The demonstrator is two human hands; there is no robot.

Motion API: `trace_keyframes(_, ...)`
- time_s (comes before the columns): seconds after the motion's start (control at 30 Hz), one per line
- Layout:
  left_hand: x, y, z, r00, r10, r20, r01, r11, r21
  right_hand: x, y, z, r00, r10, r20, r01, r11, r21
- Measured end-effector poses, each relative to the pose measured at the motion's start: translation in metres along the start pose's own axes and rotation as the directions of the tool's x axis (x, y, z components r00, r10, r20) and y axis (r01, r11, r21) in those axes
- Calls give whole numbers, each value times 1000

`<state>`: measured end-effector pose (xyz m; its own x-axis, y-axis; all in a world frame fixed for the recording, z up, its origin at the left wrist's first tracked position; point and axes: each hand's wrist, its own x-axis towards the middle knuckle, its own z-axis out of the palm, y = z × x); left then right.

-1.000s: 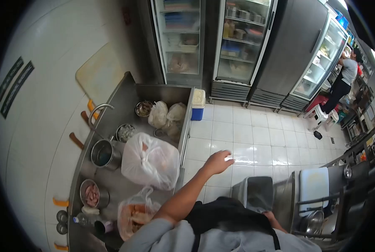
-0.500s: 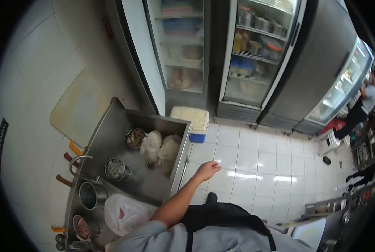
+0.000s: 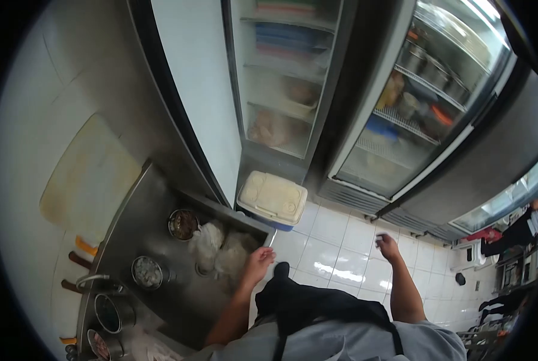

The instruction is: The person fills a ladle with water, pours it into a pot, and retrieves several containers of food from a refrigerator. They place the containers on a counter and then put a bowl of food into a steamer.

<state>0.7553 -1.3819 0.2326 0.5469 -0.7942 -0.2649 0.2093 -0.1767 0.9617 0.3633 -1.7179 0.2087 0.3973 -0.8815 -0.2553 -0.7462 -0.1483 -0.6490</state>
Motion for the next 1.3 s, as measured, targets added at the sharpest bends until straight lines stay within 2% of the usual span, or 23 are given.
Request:
trace_keyframes(0.03,33,-3,7,999,41,11,-41,999,19,4,21,-6,1000,16,16,-14,995,-98)
trace_keyframes(0.07,60,-2,16,997,79,23,-80,996,38,-5,31,-14,992,110,62,-92,967,-238)
trace_keyframes(0.13,114,25,32,982,169,79,-178,977,115,-23,109,-21,991,132,27,-106,889,-445)
trace_keyframes(0.17,138,39,39,972,206,112,-221,963,155,-33,176,-24,957,250,149,-188,921,-341)
trace_keyframes(0.2,162,55,46,961,252,117,-270,946,179,-62,176,-30,891,446,87,-404,865,-296)
trace_keyframes(0.23,185,72,53,947,295,126,-316,927,203,-81,178,-34,823,563,75,-532,810,-247)
trace_keyframes(0.27,207,86,59,932,334,137,-358,906,227,-98,182,-34,763,642,78,-618,759,-204)
trace_keyframes(0.37,282,119,72,947,307,93,-319,932,171,-121,180,-23,660,738,143,-721,675,-156)
trace_keyframes(0.43,341,128,78,962,268,59,-267,963,-21,-108,175,-10,636,747,192,-738,662,-131)
trace_keyframes(0.5,402,142,83,982,182,-51,-184,983,-26,-84,173,-3,645,728,232,-723,680,-121)
trace_keyframes(0.57,458,156,92,976,173,-130,-199,951,-235,-45,169,-6,695,677,242,-671,731,-121)
trace_keyframes(0.7,556,194,111,941,177,-289,-175,984,32,82,144,-37,887,423,185,-406,906,-124)
trace_keyframes(0.73,583,202,114,924,194,-328,-169,980,104,120,125,-46,910,385,152,-378,923,-72)
trace_keyframes(0.8,646,201,111,920,180,-348,14,872,489,198,72,-61,911,389,137,-410,890,198)
trace_keyframes(0.83,669,205,110,915,179,-361,107,756,645,225,33,-75,923,351,155,-380,893,242)
trace_keyframes(0.87,681,214,113,926,73,-371,154,823,547,245,-3,-87,952,261,159,-290,934,207)
trace_keyframes(0.93,691,229,118,927,-137,-349,259,907,332,283,-20,-96,971,188,145,-217,950,223)
trace_keyframes(0.97,706,216,122,893,42,-447,194,861,470,292,-30,-99,973,184,142,-211,953,215)
trace_keyframes(1.03,743,173,128,740,409,-533,142,680,719,307,-8,-90,969,167,181,-199,964,174)
trace_keyframes(1.07,746,179,126,774,329,-541,135,749,648,312,20,-81,965,168,200,-198,970,142)
trace_keyframes(1.13,744,192,127,840,161,-518,135,863,487,307,61,-70,915,277,293,-292,956,8)
trace_keyframes(1.23,745,191,130,828,348,-439,31,754,656,275,73,-79,838,300,456,-267,954,-138)
trace_keyframes(1.3,752,176,127,794,336,-507,67,781,621,270,80,-75,801,357,480,-316,934,-167)
